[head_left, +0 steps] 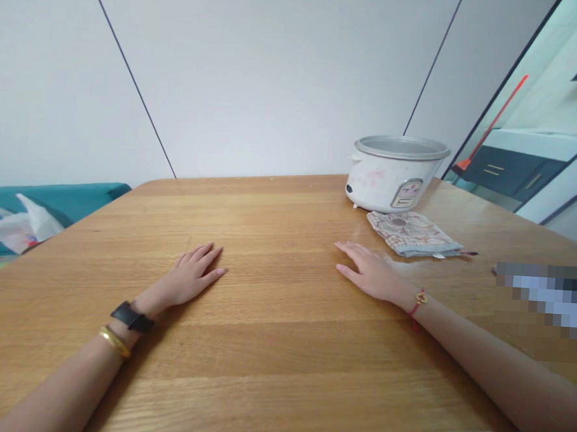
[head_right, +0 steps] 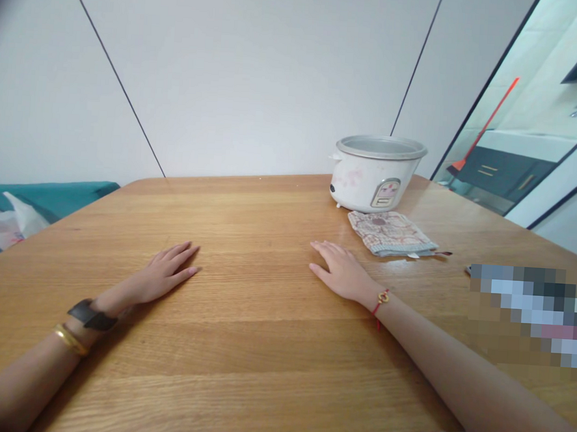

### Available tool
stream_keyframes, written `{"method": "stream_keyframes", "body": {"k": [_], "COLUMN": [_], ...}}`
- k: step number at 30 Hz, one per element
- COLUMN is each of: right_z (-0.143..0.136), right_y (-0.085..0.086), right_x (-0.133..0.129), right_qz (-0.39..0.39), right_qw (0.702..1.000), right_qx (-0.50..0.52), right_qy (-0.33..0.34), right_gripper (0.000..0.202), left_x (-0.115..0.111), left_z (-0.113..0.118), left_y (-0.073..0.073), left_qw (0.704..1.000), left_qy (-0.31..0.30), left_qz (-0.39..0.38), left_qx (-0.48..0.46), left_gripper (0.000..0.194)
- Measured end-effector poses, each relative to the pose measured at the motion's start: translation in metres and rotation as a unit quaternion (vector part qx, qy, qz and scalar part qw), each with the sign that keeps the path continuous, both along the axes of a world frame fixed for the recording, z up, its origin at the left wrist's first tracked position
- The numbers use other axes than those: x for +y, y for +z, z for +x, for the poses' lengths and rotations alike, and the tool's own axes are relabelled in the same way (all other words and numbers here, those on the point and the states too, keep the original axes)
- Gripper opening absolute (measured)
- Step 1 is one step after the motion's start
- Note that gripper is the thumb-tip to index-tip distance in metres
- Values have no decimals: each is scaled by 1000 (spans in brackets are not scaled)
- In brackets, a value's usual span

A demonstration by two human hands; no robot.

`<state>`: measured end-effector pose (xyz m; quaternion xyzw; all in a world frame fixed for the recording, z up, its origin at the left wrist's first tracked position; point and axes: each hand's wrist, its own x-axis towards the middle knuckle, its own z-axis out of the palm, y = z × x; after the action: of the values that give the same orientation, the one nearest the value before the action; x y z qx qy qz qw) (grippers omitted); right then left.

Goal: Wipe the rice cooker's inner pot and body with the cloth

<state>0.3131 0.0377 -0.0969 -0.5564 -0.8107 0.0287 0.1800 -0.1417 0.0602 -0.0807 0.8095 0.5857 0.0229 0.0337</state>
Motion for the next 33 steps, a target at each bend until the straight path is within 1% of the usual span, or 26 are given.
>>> {"method": "stream_keyframes", "body": {"k": [6, 20, 29, 33], "right_z": [0, -1, -1, -1], "right_y": [0, 0, 1, 1], "right_x": [1, 1, 1, 1], "right_qz": [-6, -11, -17, -12], "right_qw": [1000, 1000, 999, 999], "right_qx": [-16, -30, -31, -35], "right_qy": [13, 3, 3, 5], "right_gripper": [53, 54, 54, 54], "left_x": [0, 1, -1, -1], "left_z": [-1, -3, 0, 0], "left_y": [0, -4, 0, -1], "left_qw": [1000, 1000, 1000, 1000], "left_qy": [0, -8, 4, 4], "left_qz": [6, 23, 2, 9], "left_qx": [8, 5, 13, 9], "left_gripper": [81, 79, 80, 80]}}
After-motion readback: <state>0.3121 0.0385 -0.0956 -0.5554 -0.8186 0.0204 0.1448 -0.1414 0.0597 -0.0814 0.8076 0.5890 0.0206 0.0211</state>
